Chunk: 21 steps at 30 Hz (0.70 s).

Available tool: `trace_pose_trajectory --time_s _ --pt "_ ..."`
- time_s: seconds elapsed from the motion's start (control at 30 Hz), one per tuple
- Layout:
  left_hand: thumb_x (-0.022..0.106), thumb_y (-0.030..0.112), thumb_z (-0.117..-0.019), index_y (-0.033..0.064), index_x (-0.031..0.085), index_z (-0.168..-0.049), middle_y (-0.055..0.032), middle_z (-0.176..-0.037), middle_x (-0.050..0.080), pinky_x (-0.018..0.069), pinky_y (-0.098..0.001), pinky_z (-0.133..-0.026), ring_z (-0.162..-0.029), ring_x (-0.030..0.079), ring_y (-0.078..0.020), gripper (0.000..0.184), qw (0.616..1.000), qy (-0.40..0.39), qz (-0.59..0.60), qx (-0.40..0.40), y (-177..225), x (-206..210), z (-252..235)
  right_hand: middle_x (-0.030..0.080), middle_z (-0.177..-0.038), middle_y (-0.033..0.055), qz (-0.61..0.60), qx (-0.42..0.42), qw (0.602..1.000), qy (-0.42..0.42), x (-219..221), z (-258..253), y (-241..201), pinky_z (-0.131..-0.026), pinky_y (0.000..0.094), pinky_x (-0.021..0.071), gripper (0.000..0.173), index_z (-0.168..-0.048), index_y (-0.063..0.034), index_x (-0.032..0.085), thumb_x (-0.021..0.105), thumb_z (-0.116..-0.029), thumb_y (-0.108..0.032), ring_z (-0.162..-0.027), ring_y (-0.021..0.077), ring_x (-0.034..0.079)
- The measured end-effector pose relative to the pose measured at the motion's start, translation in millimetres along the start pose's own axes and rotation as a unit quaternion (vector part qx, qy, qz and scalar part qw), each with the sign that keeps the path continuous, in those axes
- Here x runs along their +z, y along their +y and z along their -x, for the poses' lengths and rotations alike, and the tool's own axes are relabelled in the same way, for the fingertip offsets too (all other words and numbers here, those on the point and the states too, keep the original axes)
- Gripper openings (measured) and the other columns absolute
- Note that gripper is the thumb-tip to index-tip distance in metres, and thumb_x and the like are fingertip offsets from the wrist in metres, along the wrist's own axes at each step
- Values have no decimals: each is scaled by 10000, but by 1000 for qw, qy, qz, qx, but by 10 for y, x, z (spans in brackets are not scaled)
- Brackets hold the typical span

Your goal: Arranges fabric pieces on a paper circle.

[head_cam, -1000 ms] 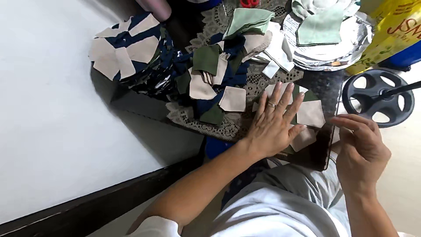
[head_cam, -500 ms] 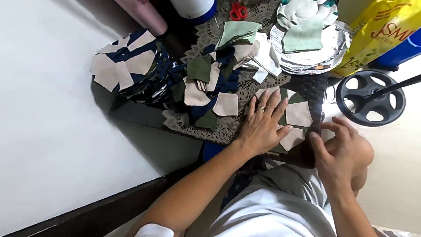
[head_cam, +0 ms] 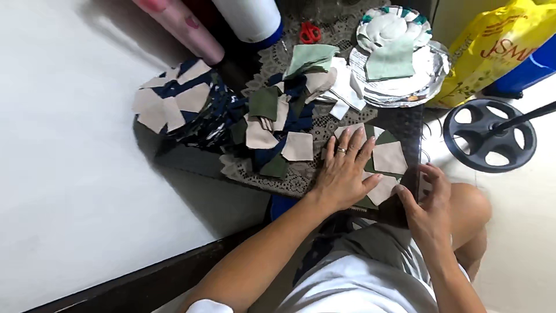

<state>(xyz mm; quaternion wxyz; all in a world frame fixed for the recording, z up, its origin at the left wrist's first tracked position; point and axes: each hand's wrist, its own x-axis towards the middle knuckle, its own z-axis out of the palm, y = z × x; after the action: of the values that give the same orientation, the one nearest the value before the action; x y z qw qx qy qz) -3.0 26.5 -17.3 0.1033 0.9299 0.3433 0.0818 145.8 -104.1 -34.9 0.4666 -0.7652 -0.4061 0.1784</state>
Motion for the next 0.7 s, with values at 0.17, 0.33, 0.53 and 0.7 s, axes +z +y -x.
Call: trace_pose_trajectory --time_s 0.17,0.33,0.53,0.7 --pt "524 423 -1033 113 480 -1541 -166 -1649 342 230 -638 -1207 -1542 265 -390 597 990 92 103 -4 -157 -340 6 520 -1403 340 27 -146 986 69 1 -50 -163 -997 444 476 535 -1325 74 582 614 -935 -291 -1292 386 523" --pt "639 35 -948 8 731 -1096 -162 -1222 691 556 -482 -961 -1120 677 -302 177 996 46 67 -24 -607 -894 147 582 -1356 283 -7 -209 976 59 155 -54 -235 -1043 453 451 367 -1237 8 676 611 -940 -198 -1244 364 563" --pt "697 41 -899 -8 716 -969 -171 -1013 694 588 -497 -792 -929 701 -342 88 995 -50 -44 74 -945 -853 342 596 -1329 275 -21 -210 976 50 225 -30 -124 -1042 403 463 310 -1189 5 702 597 -941 -149 -1224 333 576" --pt "665 37 -909 -13 721 -936 -168 -941 692 598 -470 -702 -857 712 -339 80 988 -32 -87 122 -1017 -798 326 606 -1314 268 -10 -222 974 54 237 -26 -121 -999 388 484 257 -1126 -19 734 590 -947 -134 -1172 319 599"
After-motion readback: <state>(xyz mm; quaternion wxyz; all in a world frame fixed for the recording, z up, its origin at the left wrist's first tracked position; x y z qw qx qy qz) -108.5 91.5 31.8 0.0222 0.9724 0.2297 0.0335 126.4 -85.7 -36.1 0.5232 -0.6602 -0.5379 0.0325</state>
